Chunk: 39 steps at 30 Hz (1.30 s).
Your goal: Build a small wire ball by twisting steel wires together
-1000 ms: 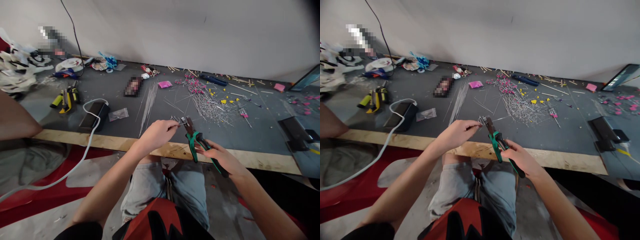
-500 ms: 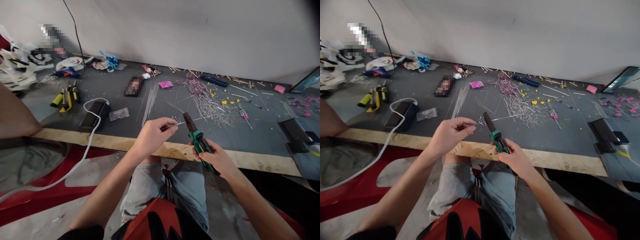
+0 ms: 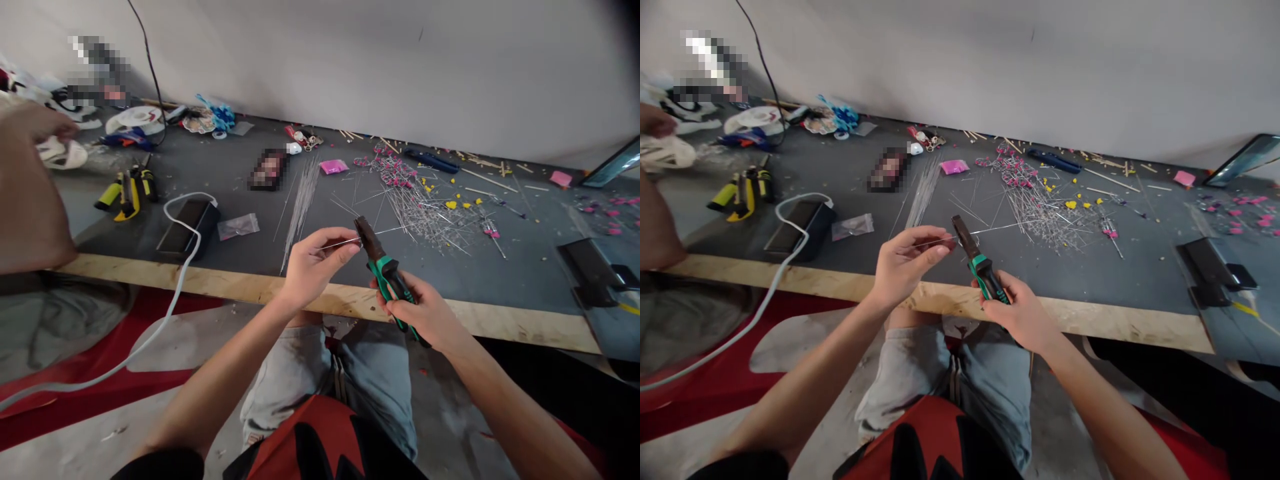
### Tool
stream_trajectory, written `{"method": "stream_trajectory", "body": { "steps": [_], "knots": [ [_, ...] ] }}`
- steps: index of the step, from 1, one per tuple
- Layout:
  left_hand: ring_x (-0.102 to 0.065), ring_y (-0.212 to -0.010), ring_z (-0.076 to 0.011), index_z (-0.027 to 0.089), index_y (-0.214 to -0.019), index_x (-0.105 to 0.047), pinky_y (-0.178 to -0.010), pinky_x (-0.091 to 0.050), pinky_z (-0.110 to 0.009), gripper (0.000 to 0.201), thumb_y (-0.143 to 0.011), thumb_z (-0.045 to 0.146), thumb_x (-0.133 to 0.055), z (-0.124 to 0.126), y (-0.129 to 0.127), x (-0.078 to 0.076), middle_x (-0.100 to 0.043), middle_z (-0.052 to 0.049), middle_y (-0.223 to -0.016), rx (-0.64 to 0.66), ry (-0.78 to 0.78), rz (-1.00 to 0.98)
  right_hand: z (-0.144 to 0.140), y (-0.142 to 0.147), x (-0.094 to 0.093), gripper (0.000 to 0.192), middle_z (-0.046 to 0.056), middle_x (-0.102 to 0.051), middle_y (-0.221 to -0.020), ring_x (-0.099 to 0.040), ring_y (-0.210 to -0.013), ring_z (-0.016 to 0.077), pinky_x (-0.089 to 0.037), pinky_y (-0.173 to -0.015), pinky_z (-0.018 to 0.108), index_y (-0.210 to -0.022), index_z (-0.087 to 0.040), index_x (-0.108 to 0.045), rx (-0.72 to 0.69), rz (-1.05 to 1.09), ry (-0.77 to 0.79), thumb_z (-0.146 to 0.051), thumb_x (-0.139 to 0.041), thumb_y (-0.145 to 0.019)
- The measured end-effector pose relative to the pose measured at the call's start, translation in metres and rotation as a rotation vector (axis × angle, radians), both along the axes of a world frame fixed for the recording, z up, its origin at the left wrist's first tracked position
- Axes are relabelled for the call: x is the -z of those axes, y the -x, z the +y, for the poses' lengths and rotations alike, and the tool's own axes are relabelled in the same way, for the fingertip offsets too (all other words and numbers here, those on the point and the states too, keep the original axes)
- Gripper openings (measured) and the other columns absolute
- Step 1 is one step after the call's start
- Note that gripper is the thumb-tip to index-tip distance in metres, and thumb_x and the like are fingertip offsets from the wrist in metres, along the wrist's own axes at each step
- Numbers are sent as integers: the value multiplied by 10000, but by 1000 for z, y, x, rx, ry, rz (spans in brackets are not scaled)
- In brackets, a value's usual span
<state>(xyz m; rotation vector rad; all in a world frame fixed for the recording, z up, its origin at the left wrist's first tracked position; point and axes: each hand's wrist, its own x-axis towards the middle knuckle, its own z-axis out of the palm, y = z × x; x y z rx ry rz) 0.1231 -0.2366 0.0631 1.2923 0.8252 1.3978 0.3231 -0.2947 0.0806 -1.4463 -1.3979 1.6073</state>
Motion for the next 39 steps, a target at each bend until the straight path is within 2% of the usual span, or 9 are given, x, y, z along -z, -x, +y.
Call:
{"method": "stream_trajectory", "body": {
  "steps": [6,15,25,34,39],
  "knots": [
    [-638,-764,-103,179,-860,-679,-714,-525,-210,133,-742,237,-691,-3,-9,8,-680,-25,-858,-109,-29,3,0,8,-3,262,-8,-535,-778,-467,-671,118,-355,-580,235,-990,-188,-571,-32,-42,4,-160,-527,-734],
    [-635,-813,-131,168,-853,-671,-726,-532,-250,120,-780,257,-638,-7,-15,13,-659,-57,-918,-182,-70,71,-3,13,-6,259,5,-589,-816,-529,-730,145,-404,-636,253,-992,-198,-576,-42,-126,-7,-166,-521,-741],
    [-654,-814,-135,165,-837,-669,-742,-531,-260,102,-778,240,-633,-12,-19,18,-686,-60,-937,-158,-10,47,-7,9,-3,316,45,-648,-994,-599,-865,187,-457,-772,310,-1065,-208,-579,-50,-104,12,-177,-518,-757],
    [-653,-830,-142,158,-827,-656,-788,-540,-303,118,-773,262,-639,-13,-22,23,-684,-74,-970,-113,49,-14,-4,6,1,320,26,-625,-846,-571,-768,168,-443,-683,275,-1038,-183,-590,-27,-131,18,-162,-498,-732],
    [-658,-819,-142,156,-822,-644,-786,-550,-318,120,-771,264,-644,-13,-25,25,-686,-69,-952,-109,63,-79,-5,7,-1,330,38,-643,-868,-581,-769,178,-453,-688,289,-1031,-183,-596,-23,-131,7,-173,-508,-713]
  ]
}}
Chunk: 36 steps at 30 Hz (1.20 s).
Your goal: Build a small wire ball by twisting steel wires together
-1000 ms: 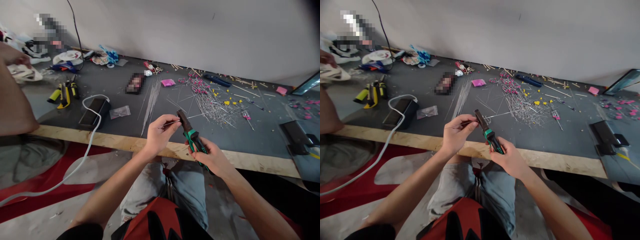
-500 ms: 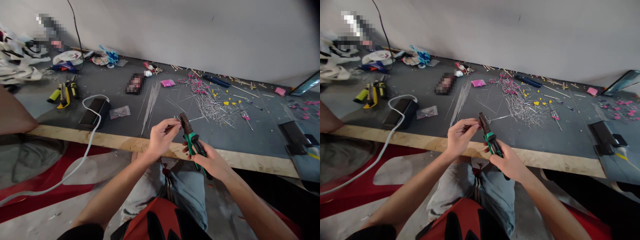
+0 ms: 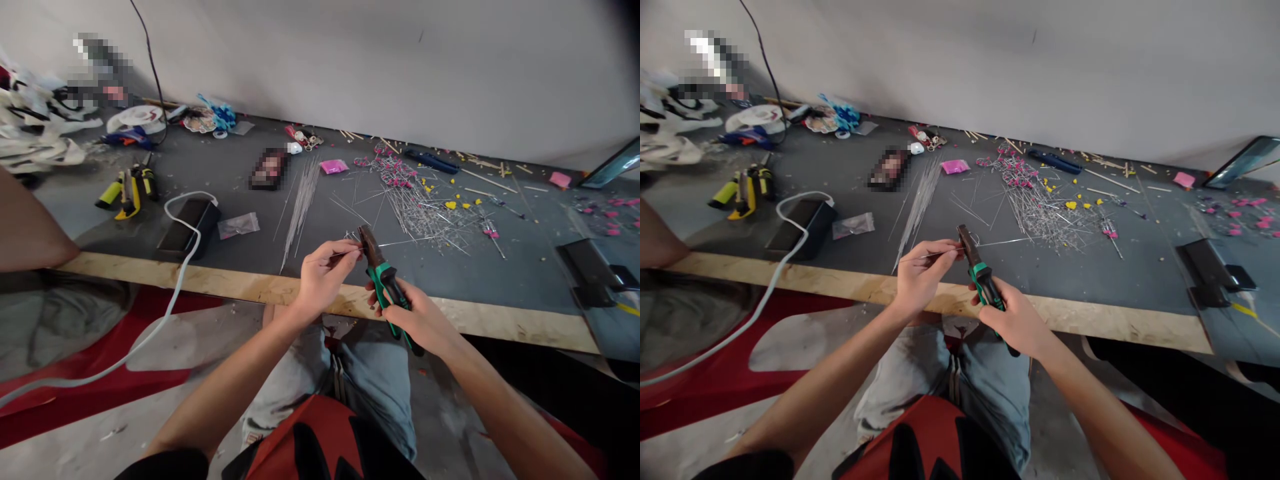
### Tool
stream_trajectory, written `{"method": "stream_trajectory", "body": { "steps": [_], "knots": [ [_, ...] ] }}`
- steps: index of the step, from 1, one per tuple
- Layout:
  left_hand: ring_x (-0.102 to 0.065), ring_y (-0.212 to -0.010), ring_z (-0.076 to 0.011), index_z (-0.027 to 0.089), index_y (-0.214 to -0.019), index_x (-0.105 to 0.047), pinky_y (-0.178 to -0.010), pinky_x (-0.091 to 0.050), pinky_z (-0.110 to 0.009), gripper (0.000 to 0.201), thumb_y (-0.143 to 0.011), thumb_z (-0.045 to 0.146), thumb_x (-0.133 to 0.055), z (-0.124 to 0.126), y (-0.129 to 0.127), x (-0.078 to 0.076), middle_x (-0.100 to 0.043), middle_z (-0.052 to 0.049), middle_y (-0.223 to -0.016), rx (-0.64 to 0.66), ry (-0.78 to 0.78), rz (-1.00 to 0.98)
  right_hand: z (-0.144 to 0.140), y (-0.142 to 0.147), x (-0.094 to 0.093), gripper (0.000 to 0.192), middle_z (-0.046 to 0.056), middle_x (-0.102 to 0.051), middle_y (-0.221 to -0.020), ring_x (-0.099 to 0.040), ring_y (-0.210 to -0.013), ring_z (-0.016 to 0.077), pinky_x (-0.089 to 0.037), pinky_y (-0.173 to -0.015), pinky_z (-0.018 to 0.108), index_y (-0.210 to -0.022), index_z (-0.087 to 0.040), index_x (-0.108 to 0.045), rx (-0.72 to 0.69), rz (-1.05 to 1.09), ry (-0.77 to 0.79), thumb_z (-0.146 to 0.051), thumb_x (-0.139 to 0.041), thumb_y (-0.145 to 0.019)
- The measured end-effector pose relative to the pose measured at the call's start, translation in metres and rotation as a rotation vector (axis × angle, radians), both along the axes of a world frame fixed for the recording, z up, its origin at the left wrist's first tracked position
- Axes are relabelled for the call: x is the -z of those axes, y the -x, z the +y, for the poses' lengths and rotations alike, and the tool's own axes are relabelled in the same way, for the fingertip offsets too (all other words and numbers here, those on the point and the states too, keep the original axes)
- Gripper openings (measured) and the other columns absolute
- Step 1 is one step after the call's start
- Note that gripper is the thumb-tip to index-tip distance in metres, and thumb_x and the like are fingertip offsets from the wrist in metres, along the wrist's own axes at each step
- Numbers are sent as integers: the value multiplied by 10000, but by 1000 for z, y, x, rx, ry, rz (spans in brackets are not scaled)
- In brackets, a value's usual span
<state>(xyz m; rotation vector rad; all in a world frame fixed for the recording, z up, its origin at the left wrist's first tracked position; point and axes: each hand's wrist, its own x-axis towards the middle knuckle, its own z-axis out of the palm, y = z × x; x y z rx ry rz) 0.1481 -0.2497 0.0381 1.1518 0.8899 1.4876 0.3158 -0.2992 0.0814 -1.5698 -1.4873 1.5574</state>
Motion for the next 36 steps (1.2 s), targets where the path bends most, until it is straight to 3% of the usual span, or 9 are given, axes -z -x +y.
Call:
{"method": "stream_trajectory", "body": {
  "steps": [9,17,23,26,31,36],
  "knots": [
    [-652,-732,-110,154,-798,-664,-716,-554,-259,87,-752,228,-667,3,-3,-3,-679,-41,-879,-27,-10,-38,1,0,-4,323,46,-648,-978,-596,-860,191,-442,-768,311,-1028,-196,-602,-6,-5,-44,-180,-519,-717],
    [-652,-734,-118,146,-781,-659,-714,-555,-266,128,-738,265,-676,6,-6,1,-684,-46,-856,-28,42,-38,5,1,3,143,-37,-495,-674,-425,-585,111,-329,-560,235,-832,-193,-561,-4,-129,-96,-182,-495,-706],
    [-650,-721,-119,143,-781,-655,-714,-552,-274,147,-732,281,-675,18,-14,8,-684,-47,-845,-21,61,-10,14,-1,14,127,-34,-479,-639,-418,-577,118,-319,-527,229,-798,-193,-551,36,-151,-97,-176,-487,-689],
    [-648,-708,-119,145,-790,-655,-703,-548,-275,155,-735,289,-669,31,-20,11,-682,-37,-808,-14,97,-22,24,-10,19,158,-14,-562,-738,-509,-673,141,-380,-595,238,-852,-199,-581,48,-108,-55,-206,-530,-702],
    [-636,-665,-110,136,-781,-648,-662,-538,-262,166,-726,289,-678,50,-32,16,-676,-30,-766,37,170,-96,41,-32,16,342,19,-644,-947,-589,-976,226,-429,-864,331,-1050,-250,-590,74,41,61,-262,-604,-709],
    [-628,-683,-114,147,-793,-646,-655,-529,-255,160,-751,302,-650,55,-43,22,-668,-29,-775,-35,139,6,50,-43,15,333,21,-658,-909,-604,-960,245,-434,-873,355,-1043,-248,-616,104,51,84,-283,-614,-712]
  ]
}}
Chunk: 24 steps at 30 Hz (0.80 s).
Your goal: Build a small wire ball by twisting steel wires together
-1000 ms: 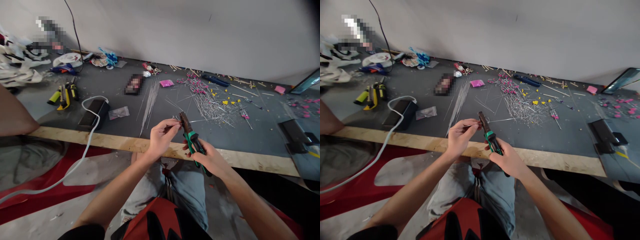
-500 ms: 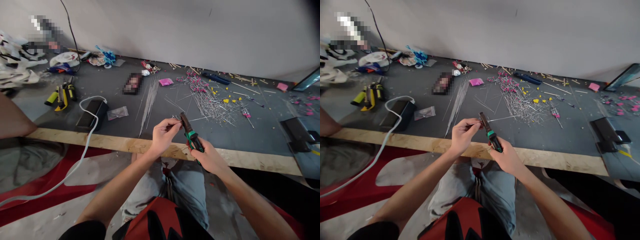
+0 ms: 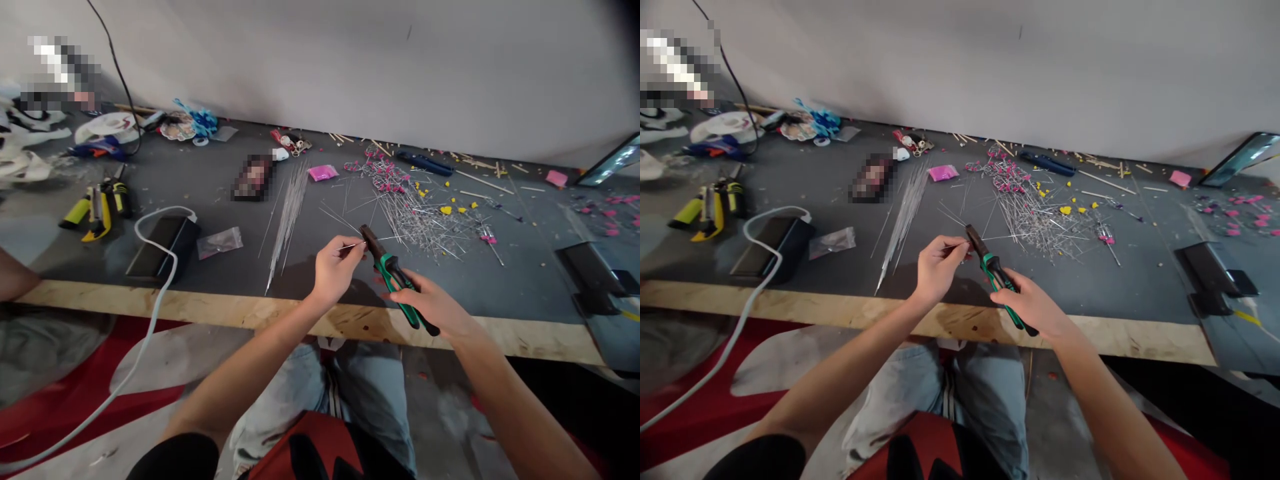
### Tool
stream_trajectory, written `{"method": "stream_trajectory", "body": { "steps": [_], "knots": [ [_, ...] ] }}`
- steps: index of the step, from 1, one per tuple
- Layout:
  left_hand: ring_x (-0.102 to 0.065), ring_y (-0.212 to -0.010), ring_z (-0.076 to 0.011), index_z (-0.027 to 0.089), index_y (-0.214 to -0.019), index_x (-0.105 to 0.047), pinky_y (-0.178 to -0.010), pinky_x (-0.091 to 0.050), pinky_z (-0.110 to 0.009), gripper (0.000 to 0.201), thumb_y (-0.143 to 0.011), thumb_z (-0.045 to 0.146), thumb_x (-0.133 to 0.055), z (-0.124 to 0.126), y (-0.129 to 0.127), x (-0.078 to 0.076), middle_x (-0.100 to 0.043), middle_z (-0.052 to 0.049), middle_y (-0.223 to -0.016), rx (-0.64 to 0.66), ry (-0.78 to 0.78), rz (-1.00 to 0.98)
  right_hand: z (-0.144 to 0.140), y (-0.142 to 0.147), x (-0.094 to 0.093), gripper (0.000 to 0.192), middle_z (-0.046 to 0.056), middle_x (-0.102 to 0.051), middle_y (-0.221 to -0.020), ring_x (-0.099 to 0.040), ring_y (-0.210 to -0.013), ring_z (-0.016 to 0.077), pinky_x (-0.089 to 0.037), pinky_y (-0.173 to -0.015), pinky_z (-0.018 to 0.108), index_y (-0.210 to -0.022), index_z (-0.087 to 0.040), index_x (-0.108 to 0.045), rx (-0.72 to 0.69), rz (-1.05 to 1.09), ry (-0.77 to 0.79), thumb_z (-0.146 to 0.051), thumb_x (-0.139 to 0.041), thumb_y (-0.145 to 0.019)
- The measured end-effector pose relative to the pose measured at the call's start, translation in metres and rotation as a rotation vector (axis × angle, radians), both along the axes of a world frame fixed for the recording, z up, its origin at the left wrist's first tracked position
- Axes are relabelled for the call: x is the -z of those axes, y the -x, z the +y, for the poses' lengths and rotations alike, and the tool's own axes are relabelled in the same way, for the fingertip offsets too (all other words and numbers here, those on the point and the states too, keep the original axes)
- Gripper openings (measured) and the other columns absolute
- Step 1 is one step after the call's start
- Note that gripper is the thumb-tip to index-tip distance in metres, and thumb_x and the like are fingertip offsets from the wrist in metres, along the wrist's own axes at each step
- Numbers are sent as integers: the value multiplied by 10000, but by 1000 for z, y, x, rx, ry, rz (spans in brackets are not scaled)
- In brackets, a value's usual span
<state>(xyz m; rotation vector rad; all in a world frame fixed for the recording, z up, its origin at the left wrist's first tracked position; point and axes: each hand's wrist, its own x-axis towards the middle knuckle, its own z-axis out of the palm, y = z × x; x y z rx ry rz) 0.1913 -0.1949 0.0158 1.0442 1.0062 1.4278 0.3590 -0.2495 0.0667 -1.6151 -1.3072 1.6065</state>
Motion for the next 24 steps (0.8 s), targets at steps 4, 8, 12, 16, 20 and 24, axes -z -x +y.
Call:
{"method": "stream_trajectory", "body": {
  "steps": [4,8,12,16,20,24],
  "knots": [
    [-615,-680,-104,160,-812,-643,-648,-508,-239,140,-775,293,-627,2,-2,4,-670,-28,-811,-33,-97,129,3,-2,5,293,7,-629,-870,-603,-908,230,-437,-833,343,-994,-233,-615,0,-21,-31,-304,-609,-710],
    [-624,-674,-105,155,-812,-637,-634,-504,-226,143,-785,294,-615,7,-2,4,-666,-26,-783,-1,-85,143,7,-4,7,167,-19,-576,-846,-581,-907,198,-415,-816,306,-847,-220,-583,-5,-150,-119,-322,-605,-717],
    [-633,-669,-107,151,-809,-636,-635,-519,-226,147,-785,294,-611,9,-3,2,-667,-28,-782,-3,-67,138,9,-5,7,184,-11,-611,-772,-605,-807,200,-427,-727,292,-778,-200,-575,-27,-225,-130,-376,-594,-727],
    [-630,-656,-102,150,-799,-637,-631,-537,-227,131,-779,278,-613,9,-3,-1,-658,-22,-762,5,-43,140,10,-4,2,195,31,-698,-855,-644,-870,223,-448,-745,298,-853,-194,-605,-74,-177,-80,-364,-557,-772],
    [-648,-705,-131,139,-762,-614,-628,-558,-262,127,-776,265,-606,13,0,-5,-654,-34,-748,1,24,15,8,-3,-6,222,27,-693,-1046,-621,-980,216,-433,-810,288,-941,-209,-639,-121,-231,-88,-330,-549,-778],
    [-664,-745,-158,134,-768,-572,-651,-557,-304,128,-760,250,-625,20,10,-9,-670,-50,-761,-57,66,-161,1,-9,-8,250,14,-696,-1014,-623,-901,203,-426,-741,275,-959,-219,-649,-142,-381,-114,-346,-528,-780]
  ]
}}
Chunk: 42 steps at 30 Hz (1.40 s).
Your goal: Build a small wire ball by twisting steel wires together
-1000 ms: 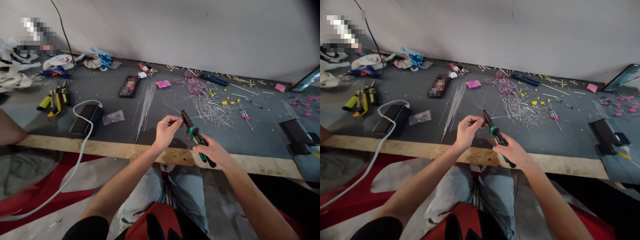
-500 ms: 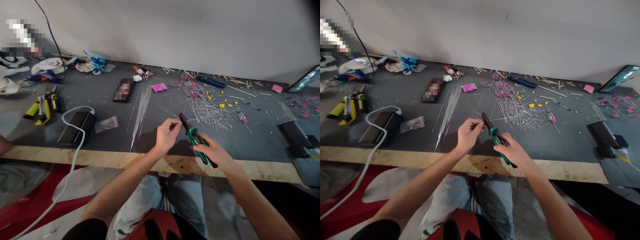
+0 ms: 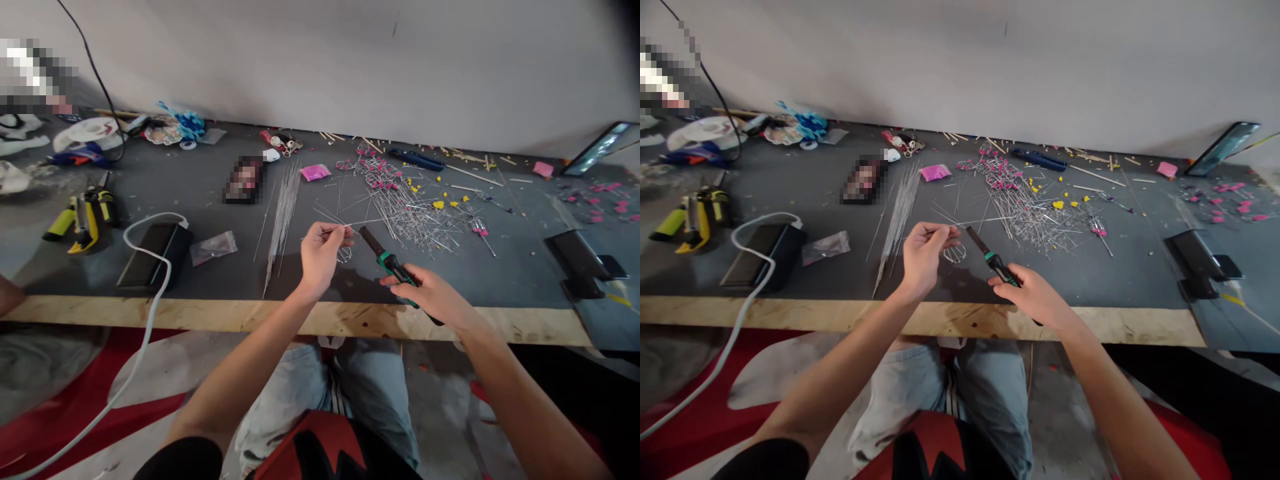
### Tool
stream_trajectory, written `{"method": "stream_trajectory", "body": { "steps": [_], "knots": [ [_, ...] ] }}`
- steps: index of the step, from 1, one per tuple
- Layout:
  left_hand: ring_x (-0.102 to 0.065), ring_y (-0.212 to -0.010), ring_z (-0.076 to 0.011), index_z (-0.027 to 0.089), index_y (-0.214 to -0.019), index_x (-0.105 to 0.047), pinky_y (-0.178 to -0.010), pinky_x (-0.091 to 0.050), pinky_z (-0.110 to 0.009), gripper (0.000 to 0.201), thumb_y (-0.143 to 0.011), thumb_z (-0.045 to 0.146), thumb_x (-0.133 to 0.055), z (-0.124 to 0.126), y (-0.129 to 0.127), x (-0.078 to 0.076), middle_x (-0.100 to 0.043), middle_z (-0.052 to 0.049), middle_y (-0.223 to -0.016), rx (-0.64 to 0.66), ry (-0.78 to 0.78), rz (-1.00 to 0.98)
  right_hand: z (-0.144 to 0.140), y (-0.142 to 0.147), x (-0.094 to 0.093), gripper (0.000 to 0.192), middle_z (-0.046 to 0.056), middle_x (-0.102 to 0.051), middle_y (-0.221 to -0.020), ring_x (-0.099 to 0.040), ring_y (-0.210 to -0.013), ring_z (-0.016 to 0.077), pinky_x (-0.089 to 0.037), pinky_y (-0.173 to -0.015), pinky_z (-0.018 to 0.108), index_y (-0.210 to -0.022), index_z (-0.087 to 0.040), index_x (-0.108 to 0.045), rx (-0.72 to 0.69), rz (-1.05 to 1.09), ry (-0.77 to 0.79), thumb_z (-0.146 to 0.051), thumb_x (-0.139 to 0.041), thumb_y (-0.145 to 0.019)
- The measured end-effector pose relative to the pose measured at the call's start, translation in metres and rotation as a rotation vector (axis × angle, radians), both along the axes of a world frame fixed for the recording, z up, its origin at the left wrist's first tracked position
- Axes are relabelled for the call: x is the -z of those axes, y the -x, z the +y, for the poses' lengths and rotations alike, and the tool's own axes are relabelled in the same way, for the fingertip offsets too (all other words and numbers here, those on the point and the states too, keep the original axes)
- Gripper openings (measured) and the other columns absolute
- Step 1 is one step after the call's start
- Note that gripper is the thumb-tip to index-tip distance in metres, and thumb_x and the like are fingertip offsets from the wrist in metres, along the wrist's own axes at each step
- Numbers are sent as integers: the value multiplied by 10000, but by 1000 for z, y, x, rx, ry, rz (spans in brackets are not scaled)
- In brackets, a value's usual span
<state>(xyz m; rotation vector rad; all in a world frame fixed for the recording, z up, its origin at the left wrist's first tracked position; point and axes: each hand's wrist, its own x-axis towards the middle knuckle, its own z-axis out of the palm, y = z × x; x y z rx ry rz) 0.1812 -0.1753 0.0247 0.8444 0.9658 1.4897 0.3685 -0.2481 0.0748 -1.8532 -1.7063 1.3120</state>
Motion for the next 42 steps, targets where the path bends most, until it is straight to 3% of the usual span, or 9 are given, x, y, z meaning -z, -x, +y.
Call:
{"method": "stream_trajectory", "body": {
  "steps": [5,12,16,20,24,29,32,36,42],
  "knots": [
    [-664,-803,-152,136,-779,-575,-799,-525,-351,104,-746,202,-650,-1,19,3,-676,-49,-814,13,-28,-169,-3,-13,19,176,39,-646,-753,-558,-679,188,-344,-586,273,-797,-194,-610,-28,-476,-204,-335,-507,-767],
    [-661,-839,-156,156,-759,-573,-826,-508,-360,92,-746,188,-658,-19,32,3,-676,-32,-853,158,-32,-252,-1,-18,51,183,132,-619,-941,-545,-963,296,-380,-767,367,-866,-167,-581,-74,-724,-289,-286,-546,-731],
    [-666,-822,-156,152,-753,-576,-791,-519,-341,86,-748,175,-659,-29,33,-1,-682,-32,-857,206,-48,-248,-4,-5,39,340,121,-601,-1088,-461,-1149,323,-338,-915,456,-1013,-197,-588,71,-438,-369,-357,-626,-716],
    [-672,-817,-169,147,-756,-566,-754,-537,-340,97,-758,182,-656,-40,31,-3,-689,-47,-881,290,-79,-209,-3,14,18,379,43,-609,-900,-583,-799,179,-443,-696,332,-1107,-246,-541,223,371,-220,-465,-561,-798],
    [-678,-781,-174,138,-769,-550,-736,-544,-346,122,-770,203,-654,-49,33,-8,-694,-60,-860,468,-105,-179,2,28,11,201,-10,-538,-709,-527,-617,112,-386,-542,258,-828,-224,-591,312,773,-182,-425,-583,-813],
    [-666,-721,-165,127,-770,-562,-705,-524,-319,159,-758,243,-671,-54,43,-20,-694,-80,-786,924,-32,-54,8,38,12,214,-22,-541,-669,-519,-586,94,-371,-508,222,-766,-207,-561,201,832,32,-412,-611,-798],
    [-660,-726,-173,132,-793,-598,-713,-510,-318,176,-749,284,-676,-54,49,-24,-690,-81,-767,1060,10,33,15,47,15,249,-33,-548,-654,-501,-535,83,-368,-482,213,-775,-205,-543,125,797,157,-445,-608,-786],
    [-636,-704,-149,148,-796,-608,-714,-490,-295,149,-752,278,-666,-53,61,-22,-677,-59,-752,1007,35,110,36,66,30,254,-38,-551,-647,-507,-520,83,-366,-446,205,-797,-202,-548,104,739,109,-450,-601,-775],
    [-611,-669,-131,146,-832,-586,-671,-480,-275,119,-773,240,-627,-48,88,-10,-639,-38,-720,736,103,135,92,115,55,183,0,-582,-637,-520,-500,90,-397,-430,216,-760,-176,-593,18,553,80,-355,-582,-797]
  ]
}}
